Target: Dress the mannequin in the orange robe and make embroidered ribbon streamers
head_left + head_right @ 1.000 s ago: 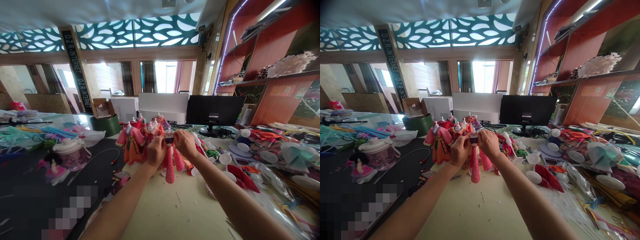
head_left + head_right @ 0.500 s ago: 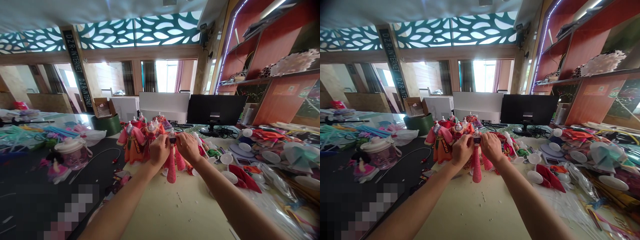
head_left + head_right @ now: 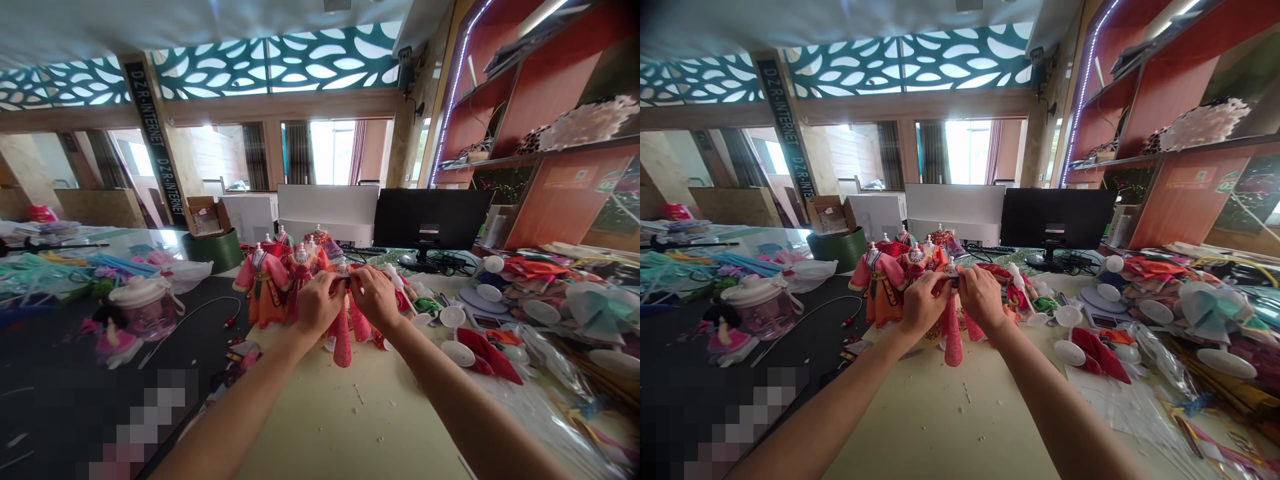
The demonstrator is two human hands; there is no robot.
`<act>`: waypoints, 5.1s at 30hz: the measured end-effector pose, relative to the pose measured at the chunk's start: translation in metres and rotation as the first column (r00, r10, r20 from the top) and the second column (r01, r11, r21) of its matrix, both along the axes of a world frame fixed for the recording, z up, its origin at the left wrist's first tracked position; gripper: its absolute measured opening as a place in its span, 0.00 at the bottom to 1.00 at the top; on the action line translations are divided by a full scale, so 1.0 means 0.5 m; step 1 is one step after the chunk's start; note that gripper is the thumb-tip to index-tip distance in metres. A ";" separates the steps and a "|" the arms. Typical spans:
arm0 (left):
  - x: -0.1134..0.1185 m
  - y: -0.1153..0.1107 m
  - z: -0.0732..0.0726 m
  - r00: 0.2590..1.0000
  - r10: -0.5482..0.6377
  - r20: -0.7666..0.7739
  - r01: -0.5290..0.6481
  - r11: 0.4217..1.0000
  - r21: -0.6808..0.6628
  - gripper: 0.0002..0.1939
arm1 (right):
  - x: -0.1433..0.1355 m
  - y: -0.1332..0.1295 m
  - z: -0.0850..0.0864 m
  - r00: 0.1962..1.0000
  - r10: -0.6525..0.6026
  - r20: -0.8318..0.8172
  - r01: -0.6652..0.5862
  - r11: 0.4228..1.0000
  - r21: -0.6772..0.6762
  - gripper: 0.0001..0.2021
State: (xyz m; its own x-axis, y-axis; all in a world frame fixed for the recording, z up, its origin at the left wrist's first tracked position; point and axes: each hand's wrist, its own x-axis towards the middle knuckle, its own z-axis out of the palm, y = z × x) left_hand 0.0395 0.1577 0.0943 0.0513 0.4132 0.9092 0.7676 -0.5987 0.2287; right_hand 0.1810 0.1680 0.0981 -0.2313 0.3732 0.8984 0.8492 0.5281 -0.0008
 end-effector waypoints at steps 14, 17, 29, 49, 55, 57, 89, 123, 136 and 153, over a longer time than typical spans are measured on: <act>-0.039 0.065 0.048 0.955 -0.290 -0.068 0.270 0.939 -0.214 0.10 | -0.003 -0.001 0.009 1.000 0.010 -0.002 -0.010 0.999 -0.039 0.09; -0.041 0.065 0.049 0.945 -0.311 -0.100 0.279 0.927 -0.250 0.09 | -0.002 -0.001 0.009 1.000 0.008 -0.003 -0.008 0.999 -0.045 0.09; -0.039 0.064 0.045 0.955 -0.287 -0.071 0.260 0.931 -0.257 0.15 | 0.001 -0.007 0.008 1.000 0.024 -0.005 -0.025 0.997 -0.070 0.09; -0.042 0.064 0.047 0.933 -0.360 0.009 0.338 0.869 -0.362 0.18 | 0.011 -0.002 0.033 0.983 0.106 -0.152 -0.141 0.960 -0.243 0.12; -0.042 0.066 0.044 0.931 -0.364 0.023 0.344 0.856 -0.385 0.19 | 0.018 0.028 0.043 0.920 0.124 -0.371 -0.254 0.911 -0.325 0.14; -0.041 0.065 0.044 0.931 -0.364 0.024 0.344 0.854 -0.389 0.18 | 0.019 0.038 0.047 0.902 0.163 -0.399 -0.326 0.864 -0.385 0.14; -0.042 -0.026 -0.052 0.990 0.077 -0.115 -0.073 0.997 0.038 0.07 | 0.010 -0.041 -0.048 0.891 0.169 -0.421 -0.264 0.948 -0.178 0.07; -0.008 -0.040 -0.069 0.975 0.109 -0.195 -0.094 0.992 0.083 0.07 | -0.050 -0.072 -0.026 0.534 0.079 -0.842 -0.625 0.708 -0.330 0.10; -0.017 -0.051 -0.048 0.972 -0.053 -0.230 0.071 0.995 0.071 0.08 | -0.065 -0.035 -0.005 0.667 0.020 -0.745 -0.497 0.757 -0.425 0.09; -0.057 0.039 0.059 0.904 -0.136 -0.405 0.138 0.990 -0.024 0.12 | -0.058 -0.035 -0.002 0.653 0.048 -0.756 -0.518 0.757 -0.398 0.12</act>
State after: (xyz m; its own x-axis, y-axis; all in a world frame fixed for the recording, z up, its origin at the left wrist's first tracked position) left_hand 0.0112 0.1770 0.1237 0.4712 0.3707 0.8003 0.7036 -0.7052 -0.0877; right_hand 0.1522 0.1506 0.0973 0.1528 0.8566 0.4928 0.2805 0.4406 -0.8528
